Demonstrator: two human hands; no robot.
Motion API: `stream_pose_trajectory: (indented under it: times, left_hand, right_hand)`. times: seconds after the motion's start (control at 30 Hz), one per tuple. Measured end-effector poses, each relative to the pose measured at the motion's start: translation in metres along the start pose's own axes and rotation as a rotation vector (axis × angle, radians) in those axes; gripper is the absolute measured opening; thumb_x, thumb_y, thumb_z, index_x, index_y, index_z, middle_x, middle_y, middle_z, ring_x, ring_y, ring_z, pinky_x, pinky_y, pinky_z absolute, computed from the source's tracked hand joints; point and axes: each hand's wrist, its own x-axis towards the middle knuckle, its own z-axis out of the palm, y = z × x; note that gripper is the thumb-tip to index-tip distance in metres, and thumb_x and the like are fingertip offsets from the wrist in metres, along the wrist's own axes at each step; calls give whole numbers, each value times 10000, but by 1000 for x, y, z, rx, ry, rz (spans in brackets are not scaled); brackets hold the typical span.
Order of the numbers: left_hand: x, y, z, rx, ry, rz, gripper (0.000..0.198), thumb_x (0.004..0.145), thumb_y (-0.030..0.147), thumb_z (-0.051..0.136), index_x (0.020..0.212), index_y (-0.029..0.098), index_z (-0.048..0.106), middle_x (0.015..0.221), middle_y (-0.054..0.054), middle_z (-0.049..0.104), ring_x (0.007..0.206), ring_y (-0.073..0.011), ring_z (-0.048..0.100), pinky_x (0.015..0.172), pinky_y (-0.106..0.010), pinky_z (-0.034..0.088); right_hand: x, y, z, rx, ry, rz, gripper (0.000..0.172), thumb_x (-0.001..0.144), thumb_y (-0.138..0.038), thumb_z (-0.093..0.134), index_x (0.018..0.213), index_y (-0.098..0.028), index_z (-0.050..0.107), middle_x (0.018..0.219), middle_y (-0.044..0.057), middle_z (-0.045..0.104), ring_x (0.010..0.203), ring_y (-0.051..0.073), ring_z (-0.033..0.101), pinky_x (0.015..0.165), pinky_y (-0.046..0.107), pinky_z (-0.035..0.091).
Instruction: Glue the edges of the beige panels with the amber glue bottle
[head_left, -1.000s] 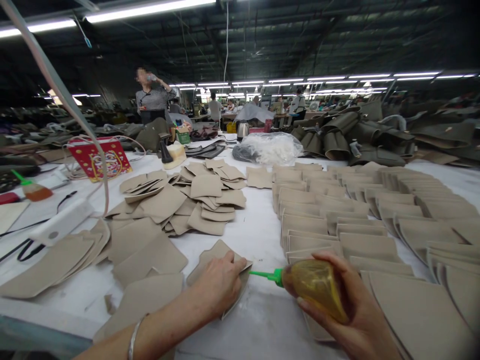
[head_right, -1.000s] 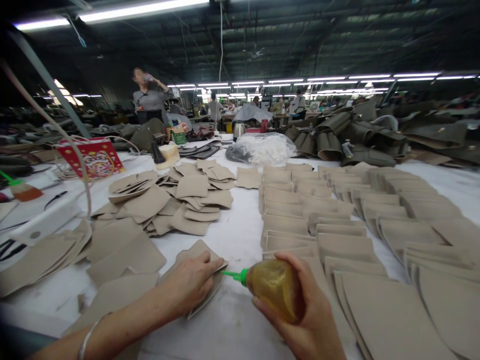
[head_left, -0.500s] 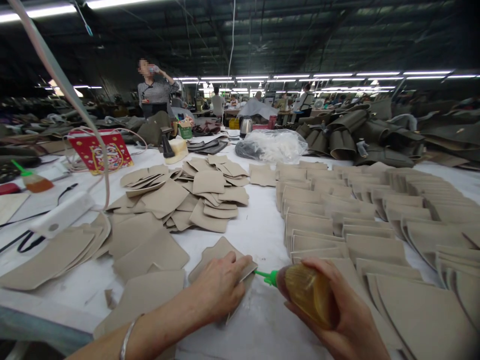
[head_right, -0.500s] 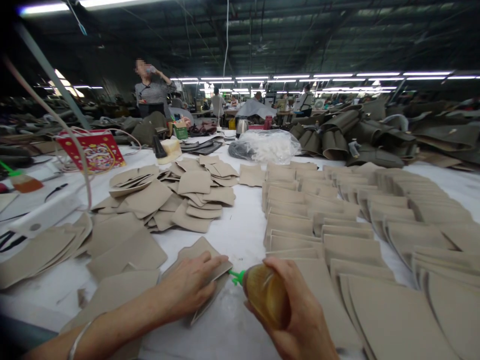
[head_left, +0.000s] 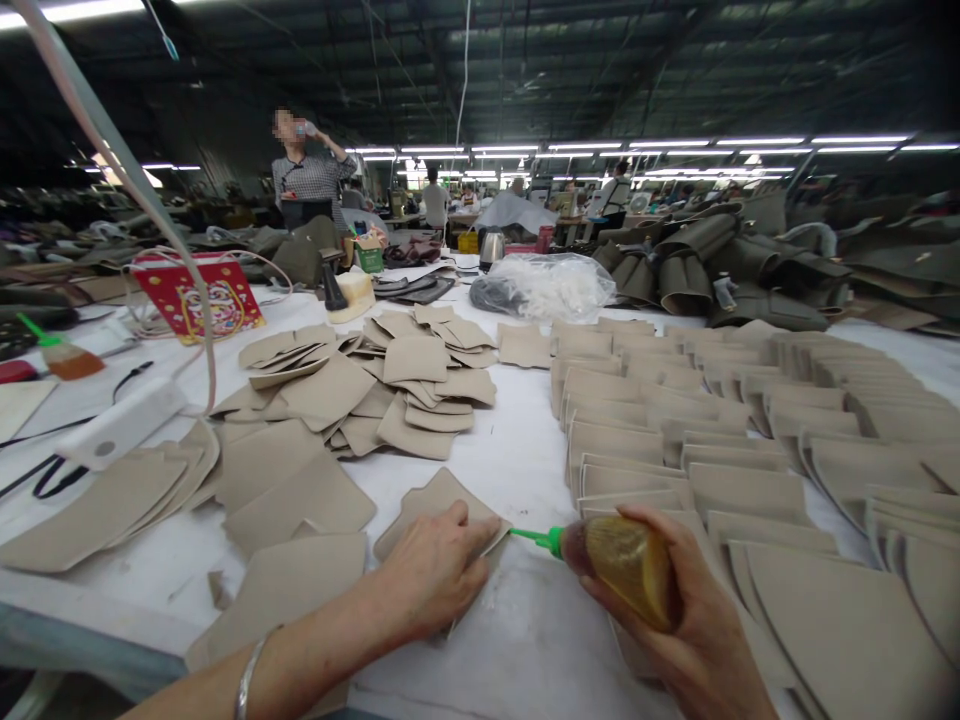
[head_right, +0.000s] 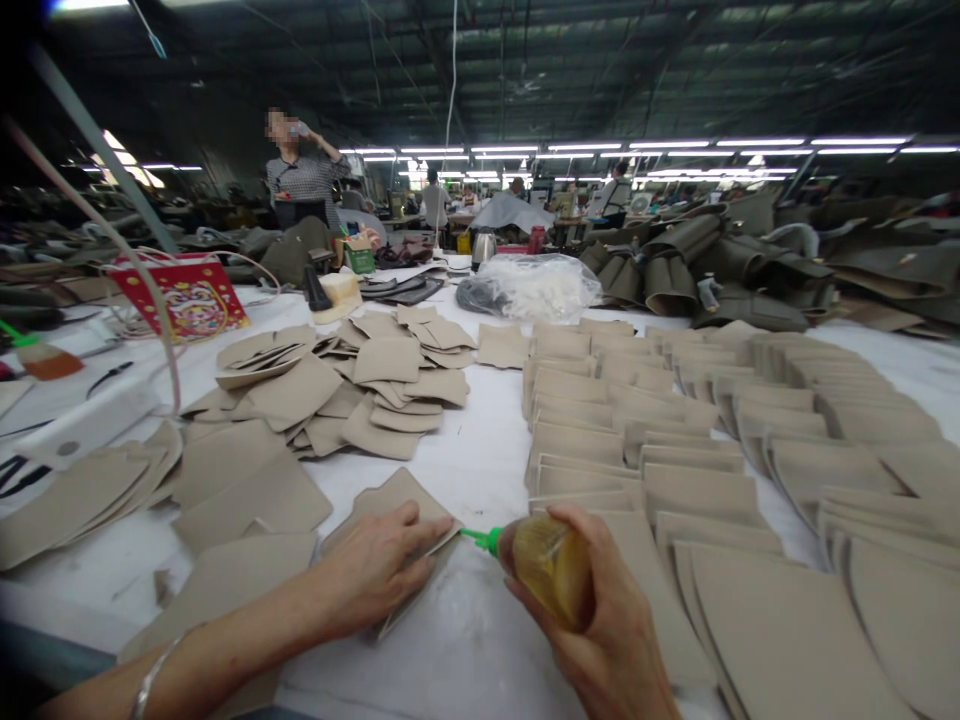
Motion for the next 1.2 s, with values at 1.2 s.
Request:
stream_pose_trajectory:
  times: [1.2]
  left_hand:
    - [-6,-5,1,-72,-43,-26,464,896,325,320,1351,394,382,983,-19,527,882,-203,602,773,-297,454]
  right_hand:
    - [-16,-5,8,234,-44,384,556,709,-525,679,1149,-247,484,977,-3,587,833,213,573,752,277,431]
